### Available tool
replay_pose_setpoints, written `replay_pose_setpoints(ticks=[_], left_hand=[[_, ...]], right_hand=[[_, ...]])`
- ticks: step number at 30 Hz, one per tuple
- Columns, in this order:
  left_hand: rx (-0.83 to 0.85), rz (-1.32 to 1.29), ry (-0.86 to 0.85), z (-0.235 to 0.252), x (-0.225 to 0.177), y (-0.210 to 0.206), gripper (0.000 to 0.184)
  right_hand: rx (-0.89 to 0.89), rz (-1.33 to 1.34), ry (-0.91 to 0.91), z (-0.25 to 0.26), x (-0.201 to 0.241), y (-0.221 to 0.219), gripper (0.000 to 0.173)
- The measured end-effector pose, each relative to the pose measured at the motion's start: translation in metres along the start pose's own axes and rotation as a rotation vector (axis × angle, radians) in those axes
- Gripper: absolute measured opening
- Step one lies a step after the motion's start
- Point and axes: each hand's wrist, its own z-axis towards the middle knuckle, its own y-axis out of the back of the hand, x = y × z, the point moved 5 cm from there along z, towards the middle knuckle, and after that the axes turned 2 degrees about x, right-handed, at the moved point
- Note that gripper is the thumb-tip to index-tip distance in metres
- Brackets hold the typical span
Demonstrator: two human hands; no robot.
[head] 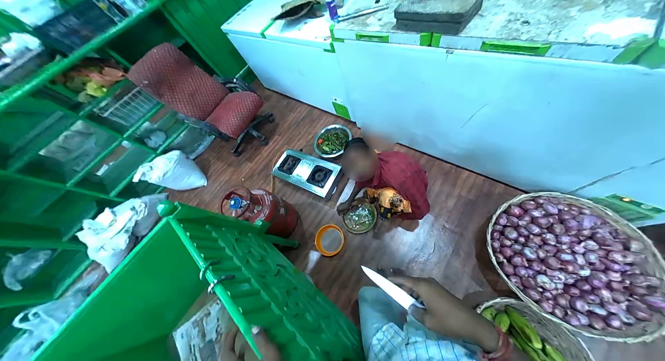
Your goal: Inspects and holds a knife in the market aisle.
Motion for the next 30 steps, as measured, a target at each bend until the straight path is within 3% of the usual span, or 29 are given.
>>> replay_pose_setpoints(ticks=[3,5,9,12,18,21,26,30], left_hand=[[0.158,-0.129,-0.132,-0.024,-0.040,-0.005,0.031],[0.257,-0.249,-0.089,-0.044,-0.056,-0.012,0.026],[0.407,-0.360,-0.003,-0.067,-0.066,-0.026,0.020],[0.541,-0.272,0.111,-0.078,-0.053,-0.031,0.031],[0.459,-0.306,0.255,-0.076,-0.035,-0.016,0.035],[0.466,-0.392,0.307,-0.075,-0.028,-0.009,0.033],[0.472,-0.442,0.436,-0.070,0.001,0.000,0.030],[0.446,-0.276,0.424,-0.054,0.028,0.020,0.022]], right_hand=[[0.059,0.082,-0.002,0.002,0.029,-0.007,0.065],[0.094,0.088,0.012,0.006,0.049,-0.018,0.062],[0.107,-0.039,0.084,0.020,0.084,-0.038,0.034],[0.124,-0.150,0.158,0.023,0.106,-0.057,0.031],[0.049,-0.281,0.506,0.021,0.140,-0.090,0.037],[0.097,-0.293,0.613,0.019,0.143,-0.099,0.038],[0.323,-0.241,0.448,0.020,0.124,-0.106,0.040],[0.416,-0.208,0.307,0.022,0.101,-0.096,0.039]])
